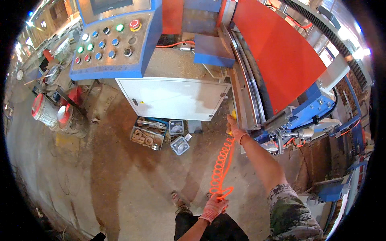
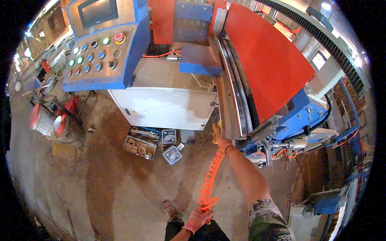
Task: The person organizes stacks of wooden planks on a metal table, then uses a yellow air blow gun to clean sawdust from a large blue industrial machine and the surrounding floor. The person handles the wood by hand and directs the air nozzle at various parts of the equipment.
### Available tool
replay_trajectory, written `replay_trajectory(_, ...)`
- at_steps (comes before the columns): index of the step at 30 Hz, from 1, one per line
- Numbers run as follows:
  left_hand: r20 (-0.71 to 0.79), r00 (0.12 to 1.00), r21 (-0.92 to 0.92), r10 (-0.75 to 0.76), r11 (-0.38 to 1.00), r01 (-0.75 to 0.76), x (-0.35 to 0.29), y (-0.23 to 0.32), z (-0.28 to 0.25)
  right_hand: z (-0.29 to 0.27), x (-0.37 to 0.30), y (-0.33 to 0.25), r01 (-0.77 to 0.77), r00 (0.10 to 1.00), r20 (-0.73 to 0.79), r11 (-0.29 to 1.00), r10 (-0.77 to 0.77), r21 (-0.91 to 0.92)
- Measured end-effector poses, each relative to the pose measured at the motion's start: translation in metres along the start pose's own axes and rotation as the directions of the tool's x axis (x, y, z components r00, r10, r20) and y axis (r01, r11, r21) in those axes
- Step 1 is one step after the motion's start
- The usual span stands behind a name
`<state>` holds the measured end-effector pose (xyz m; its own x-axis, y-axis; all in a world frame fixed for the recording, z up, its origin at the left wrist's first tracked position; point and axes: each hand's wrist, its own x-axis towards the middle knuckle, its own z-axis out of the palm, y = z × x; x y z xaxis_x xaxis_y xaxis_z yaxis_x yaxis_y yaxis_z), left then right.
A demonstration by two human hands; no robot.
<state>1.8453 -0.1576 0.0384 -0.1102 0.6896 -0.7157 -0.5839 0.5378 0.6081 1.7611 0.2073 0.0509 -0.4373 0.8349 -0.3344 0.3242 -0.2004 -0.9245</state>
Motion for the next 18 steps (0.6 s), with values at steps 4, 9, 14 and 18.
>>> replay_trajectory(4,0.062,0.998,-0.125,-0.02,0.992,0.027,0.004,-0.026,-0.013,0.045,0.006,-0.002,-0.082,0.994,0.081,0.981,0.068,0.173)
replay_trajectory(9,0.019,1.0,-0.09,-0.006,0.996,0.008,-0.023,-0.004,-0.021,0.086,0.007,-0.002,-0.015,0.997,0.07,0.989,0.026,-0.146)
replay_trajectory(14,0.066,0.996,-0.012,0.053,0.999,-0.053,-0.054,0.015,-0.031,0.084,0.006,-0.001,0.07,0.982,-0.145,0.946,-0.121,-0.317)
replay_trajectory(18,0.091,0.991,0.002,0.095,0.995,-0.096,-0.094,0.047,-0.026,0.076,-0.039,-0.055,0.03,0.985,-0.153,0.956,-0.078,-0.291)
